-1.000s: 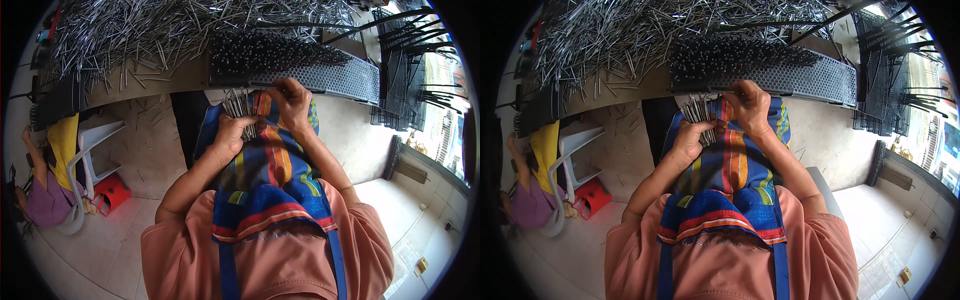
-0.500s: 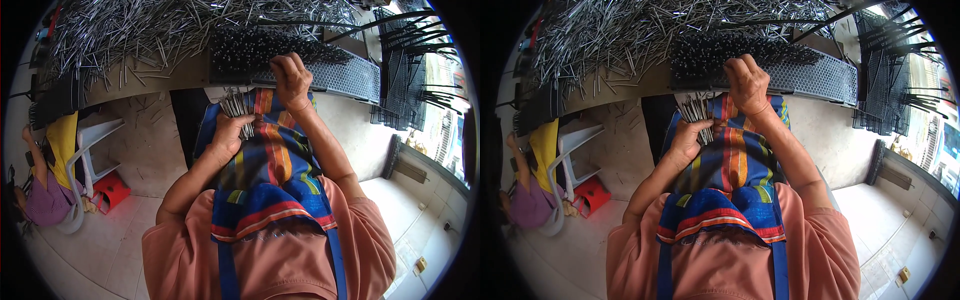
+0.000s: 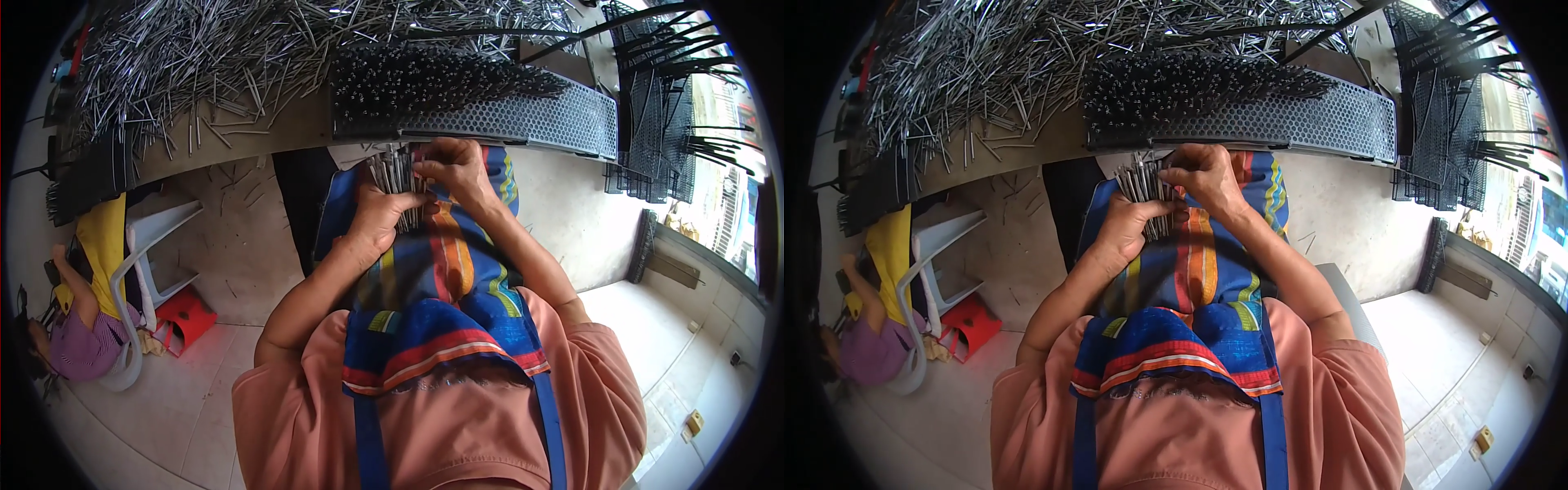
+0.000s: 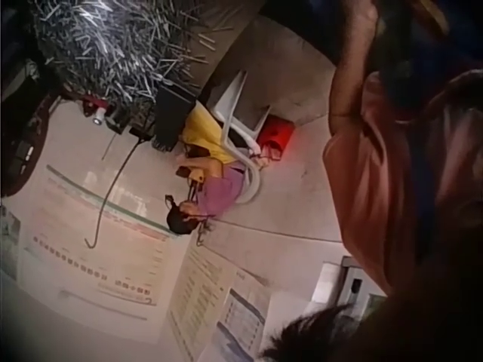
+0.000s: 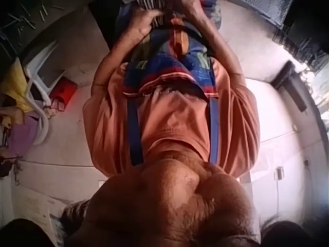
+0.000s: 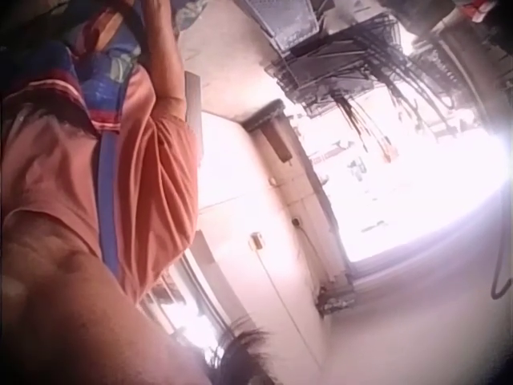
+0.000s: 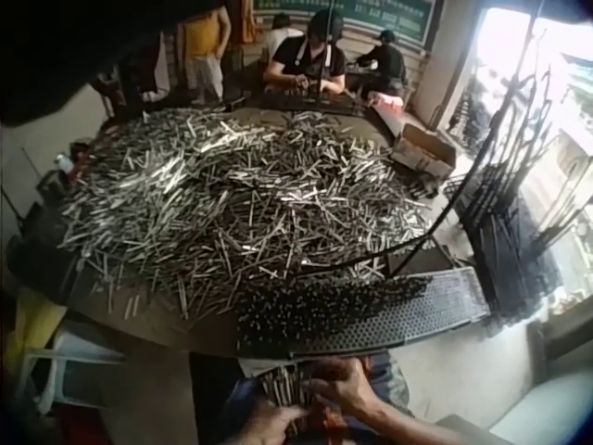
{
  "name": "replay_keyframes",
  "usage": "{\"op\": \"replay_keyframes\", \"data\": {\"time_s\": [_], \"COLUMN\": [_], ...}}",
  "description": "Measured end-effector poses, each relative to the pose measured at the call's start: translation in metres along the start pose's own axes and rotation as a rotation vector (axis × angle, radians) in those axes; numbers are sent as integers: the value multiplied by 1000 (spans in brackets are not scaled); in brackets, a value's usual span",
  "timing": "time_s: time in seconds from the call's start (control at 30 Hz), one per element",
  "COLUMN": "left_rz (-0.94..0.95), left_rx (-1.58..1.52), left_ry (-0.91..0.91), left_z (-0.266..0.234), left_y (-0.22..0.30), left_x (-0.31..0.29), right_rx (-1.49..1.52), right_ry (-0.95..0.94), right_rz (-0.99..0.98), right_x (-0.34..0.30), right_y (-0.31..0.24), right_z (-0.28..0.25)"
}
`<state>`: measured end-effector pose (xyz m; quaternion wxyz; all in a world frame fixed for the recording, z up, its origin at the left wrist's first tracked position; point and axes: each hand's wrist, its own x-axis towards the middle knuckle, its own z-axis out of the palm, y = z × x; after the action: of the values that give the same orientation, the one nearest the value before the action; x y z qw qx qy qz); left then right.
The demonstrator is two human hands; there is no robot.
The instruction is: Assembling thin metal wires into a wire mesh frame by hand.
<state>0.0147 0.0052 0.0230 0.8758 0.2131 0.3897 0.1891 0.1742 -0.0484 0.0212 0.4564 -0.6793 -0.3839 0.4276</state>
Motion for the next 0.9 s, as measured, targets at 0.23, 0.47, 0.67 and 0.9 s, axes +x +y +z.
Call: {"op": "replay_keyframes", "data": {"time_s": [0.23,0.47,0.67,0.9], "left_rz": [-31,-46,-7,-22], "left_rx": [42,191,89,92], "left_ry": [59,43,100,114], "left_z": [-11,-10,-8,-8], "left_y": [-8,-10,-9,-8], "left_x": [-2,-9,-8,-5], "right_rx": [344,-69,-113,-328], "right_ry": [385,547,503,423], "right_rz": [80,-520,-495,-434], "right_x": [-2,27,30,29], "right_y": [-28,-25,-23,-19], "right_z": [-15,-24,-26,-13]}}
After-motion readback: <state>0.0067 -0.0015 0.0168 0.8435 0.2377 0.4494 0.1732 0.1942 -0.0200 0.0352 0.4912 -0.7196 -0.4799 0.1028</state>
